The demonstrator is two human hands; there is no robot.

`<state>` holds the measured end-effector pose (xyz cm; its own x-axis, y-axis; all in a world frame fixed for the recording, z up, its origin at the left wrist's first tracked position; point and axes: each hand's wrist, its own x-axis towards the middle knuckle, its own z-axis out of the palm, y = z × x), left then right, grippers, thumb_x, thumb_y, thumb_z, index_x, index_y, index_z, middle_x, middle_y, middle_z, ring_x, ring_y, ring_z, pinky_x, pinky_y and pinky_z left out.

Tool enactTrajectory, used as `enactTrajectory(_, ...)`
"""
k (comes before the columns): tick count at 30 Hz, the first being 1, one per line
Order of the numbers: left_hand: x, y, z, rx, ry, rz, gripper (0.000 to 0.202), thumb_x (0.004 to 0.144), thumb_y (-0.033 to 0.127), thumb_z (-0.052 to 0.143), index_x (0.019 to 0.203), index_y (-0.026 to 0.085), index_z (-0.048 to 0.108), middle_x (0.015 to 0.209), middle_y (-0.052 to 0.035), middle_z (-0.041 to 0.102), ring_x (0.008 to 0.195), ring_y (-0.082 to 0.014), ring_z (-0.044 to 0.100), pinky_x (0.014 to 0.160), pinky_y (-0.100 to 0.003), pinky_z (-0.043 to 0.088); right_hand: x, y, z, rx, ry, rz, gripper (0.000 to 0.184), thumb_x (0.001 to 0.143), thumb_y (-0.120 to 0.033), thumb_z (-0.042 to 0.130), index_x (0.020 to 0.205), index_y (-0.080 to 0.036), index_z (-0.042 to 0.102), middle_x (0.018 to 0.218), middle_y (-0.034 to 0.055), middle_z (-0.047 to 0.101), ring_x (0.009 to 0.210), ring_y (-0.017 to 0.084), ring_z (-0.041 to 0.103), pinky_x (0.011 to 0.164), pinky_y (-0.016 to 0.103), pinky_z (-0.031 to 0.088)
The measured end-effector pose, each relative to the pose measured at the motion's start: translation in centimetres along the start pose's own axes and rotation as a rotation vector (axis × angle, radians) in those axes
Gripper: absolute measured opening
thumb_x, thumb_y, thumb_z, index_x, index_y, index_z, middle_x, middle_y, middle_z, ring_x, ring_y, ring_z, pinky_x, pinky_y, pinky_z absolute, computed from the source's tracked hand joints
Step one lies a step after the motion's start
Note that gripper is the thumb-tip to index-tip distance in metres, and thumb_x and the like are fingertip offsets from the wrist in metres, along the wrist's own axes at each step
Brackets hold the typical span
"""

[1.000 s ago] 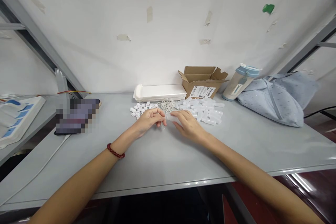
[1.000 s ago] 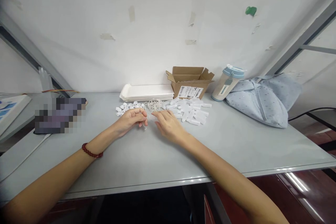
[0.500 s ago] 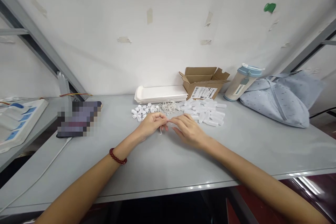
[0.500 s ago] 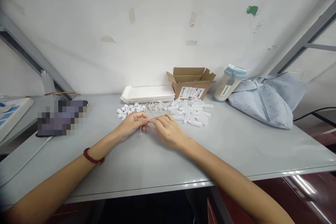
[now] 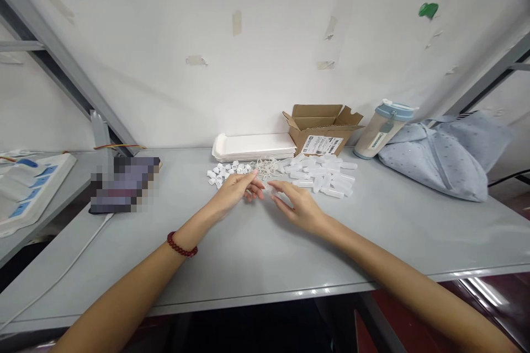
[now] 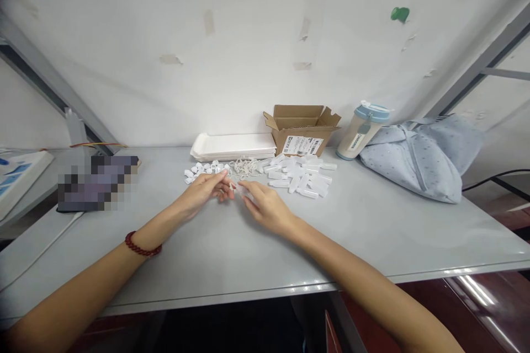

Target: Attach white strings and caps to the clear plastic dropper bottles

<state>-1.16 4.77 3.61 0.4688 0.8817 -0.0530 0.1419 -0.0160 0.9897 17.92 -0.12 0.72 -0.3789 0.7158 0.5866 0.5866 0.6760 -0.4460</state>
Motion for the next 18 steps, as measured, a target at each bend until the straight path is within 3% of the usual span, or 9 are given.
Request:
enactTrajectory(4, -0.5, 0.2, 0.1, 0.340, 0.132, 0.233, 0.023, 0.082, 0.035, 0.057, 0.071, 0.017, 0.068, 0.072, -0.0054, 0.070, 0.067, -0.0180, 0.060, 0.062, -0.029, 0.044, 0.3, -0.3, -0.1, 0.415, -0.009, 0.359, 0.029, 0.086, -0.025, 0.054, 0.114, -0.016, 0.057, 0.095, 0.0093, 0.071, 0.084, 0.020, 0.068, 0.079, 0.038, 0.054)
enactTrajectory(7, -0.9, 0.0, 0.6, 0.561, 0.178, 0.481, 0.011, 0.081, 0.026, 0.059, 0.084, 0.019, 0.067, 0.088, -0.0061, 0.070, 0.079, -0.0196, 0.061, 0.067, -0.029, 0.047, 0.7, -0.3, -0.3, 0.694, -0.030, 0.529, 0.027, 0.083, -0.028, 0.059, 0.107, -0.016, 0.061, 0.092, 0.0084, 0.072, 0.083, 0.019, 0.068, 0.079, 0.038, 0.054)
enactTrajectory(11, -1.2, -0.6, 1.0, 0.795, 0.087, 0.783, 0.024, 0.081, 0.024, 0.062, 0.105, 0.018, 0.061, 0.111, -0.0097, 0.064, 0.104, -0.0246, 0.056, 0.086, -0.038, 0.047, 1.0, -0.4, -0.5, 0.927, -0.023, 0.666, 0.030, 0.076, -0.029, 0.069, 0.102, -0.016, 0.065, 0.090, 0.0077, 0.072, 0.081, 0.018, 0.068, 0.077, 0.034, 0.053)
enactTrajectory(14, -1.3, -0.9, 1.0, 0.937, 0.007, 0.825, 0.030, 0.082, 0.024, 0.063, 0.110, 0.016, 0.058, 0.114, -0.0103, 0.063, 0.106, -0.0258, 0.053, 0.089, -0.040, 0.047, 1.1, -0.6, -0.4, 1.078, -0.039, 0.730, 0.033, 0.072, -0.030, 0.072, 0.102, -0.016, 0.067, 0.088, 0.0073, 0.073, 0.083, 0.020, 0.068, 0.075, 0.033, 0.051)
enactTrajectory(18, -1.4, -0.5, 1.1, 0.997, -0.027, 0.771, 0.029, 0.082, 0.023, 0.062, 0.109, 0.015, 0.058, 0.112, -0.0100, 0.063, 0.105, -0.0261, 0.052, 0.088, -0.040, 0.047, 1.0, -0.4, -0.2, 1.158, -0.073, 0.770, 0.034, 0.072, -0.029, 0.073, 0.102, -0.017, 0.067, 0.091, 0.0070, 0.072, 0.085, 0.020, 0.068, 0.077, 0.033, 0.051)
